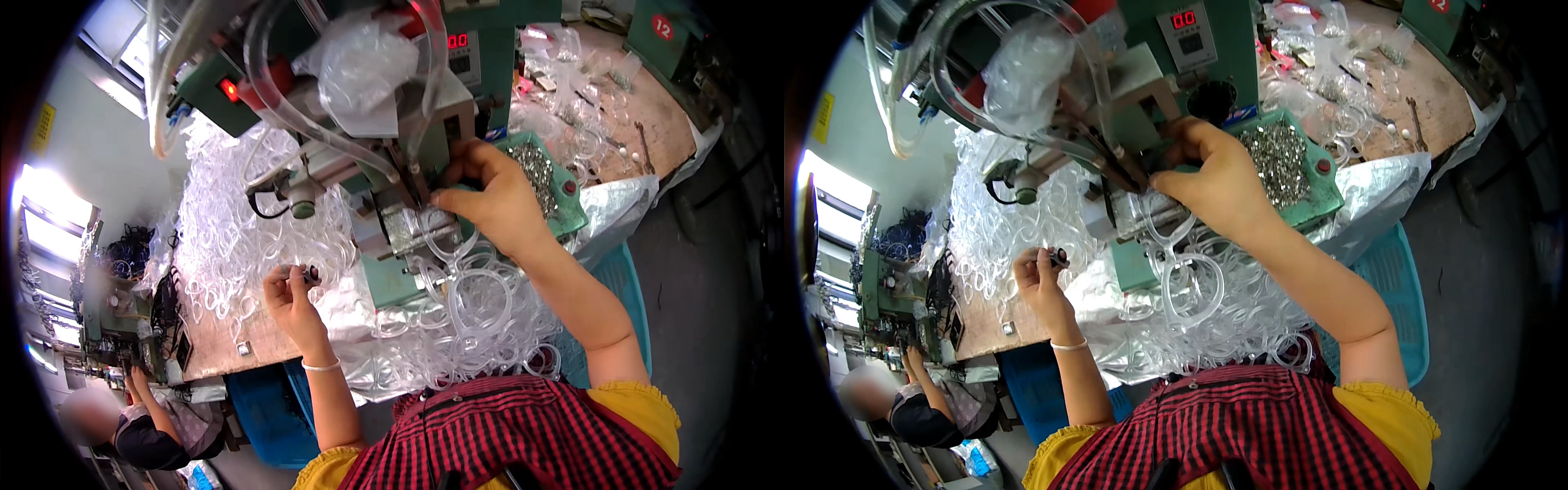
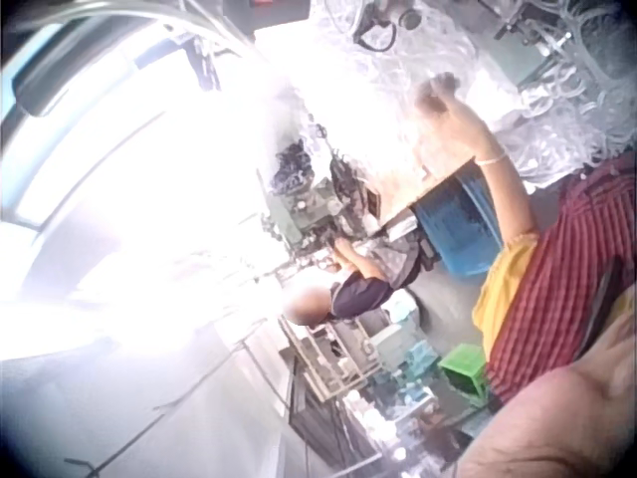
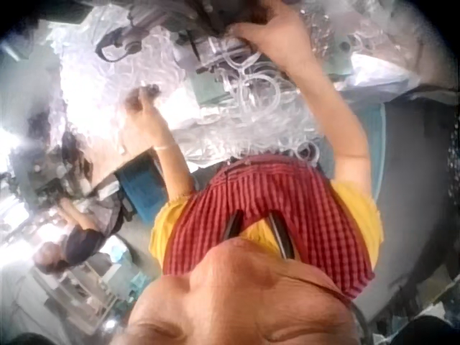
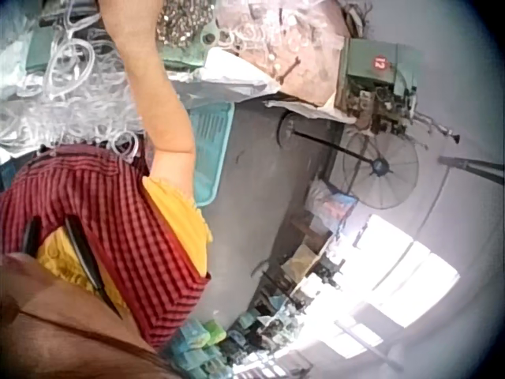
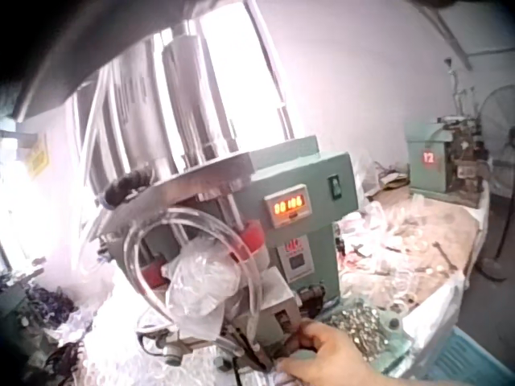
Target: The person repeatedly picks small metal components from a green tray and places them into a machine to attach them to clear plastic rings. The finished rings are collected in a pile on the left side of the workspace. The process is continuous and repetitive throughout the clip.
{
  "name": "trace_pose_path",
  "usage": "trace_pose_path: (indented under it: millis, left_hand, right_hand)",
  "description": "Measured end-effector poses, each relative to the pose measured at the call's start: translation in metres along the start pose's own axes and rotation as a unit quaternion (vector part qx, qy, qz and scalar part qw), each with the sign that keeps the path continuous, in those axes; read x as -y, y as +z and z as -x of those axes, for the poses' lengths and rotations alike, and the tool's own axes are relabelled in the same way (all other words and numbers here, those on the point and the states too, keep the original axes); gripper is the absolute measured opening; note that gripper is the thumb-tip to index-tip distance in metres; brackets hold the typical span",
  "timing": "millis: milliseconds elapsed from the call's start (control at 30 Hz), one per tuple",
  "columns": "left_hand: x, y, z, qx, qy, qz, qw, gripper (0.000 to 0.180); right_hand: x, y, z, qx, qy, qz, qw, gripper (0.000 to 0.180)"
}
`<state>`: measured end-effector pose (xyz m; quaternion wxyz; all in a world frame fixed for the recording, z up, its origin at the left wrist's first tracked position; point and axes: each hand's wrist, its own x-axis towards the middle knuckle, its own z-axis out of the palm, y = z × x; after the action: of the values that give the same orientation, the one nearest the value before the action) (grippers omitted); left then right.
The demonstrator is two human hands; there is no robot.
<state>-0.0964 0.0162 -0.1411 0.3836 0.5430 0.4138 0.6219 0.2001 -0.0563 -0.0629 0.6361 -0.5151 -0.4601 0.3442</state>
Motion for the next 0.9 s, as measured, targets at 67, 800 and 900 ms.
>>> trace_pose_path:
  millis: [67, 800, 900]
  left_hand:
    - [-0.033, 0.028, -0.004, -0.001, 0.077, 0.097, 0.992, 0.011]
    - [-0.086, 0.117, 0.016, 0.3, 0.621, -0.152, 0.708, 0.027]
    - [-0.076, 0.114, 0.022, 0.308, 0.593, -0.124, 0.734, 0.031]
  right_hand:
    - [0.011, 0.0, 0.0, 0.015, -0.003, -0.015, 1.0, 0.05]
    - [-0.079, -0.086, 0.02, -0.135, -0.158, 0.521, 0.828, 0.017]
    - [-0.072, -0.075, 0.012, 0.005, -0.224, 0.563, 0.795, 0.017]
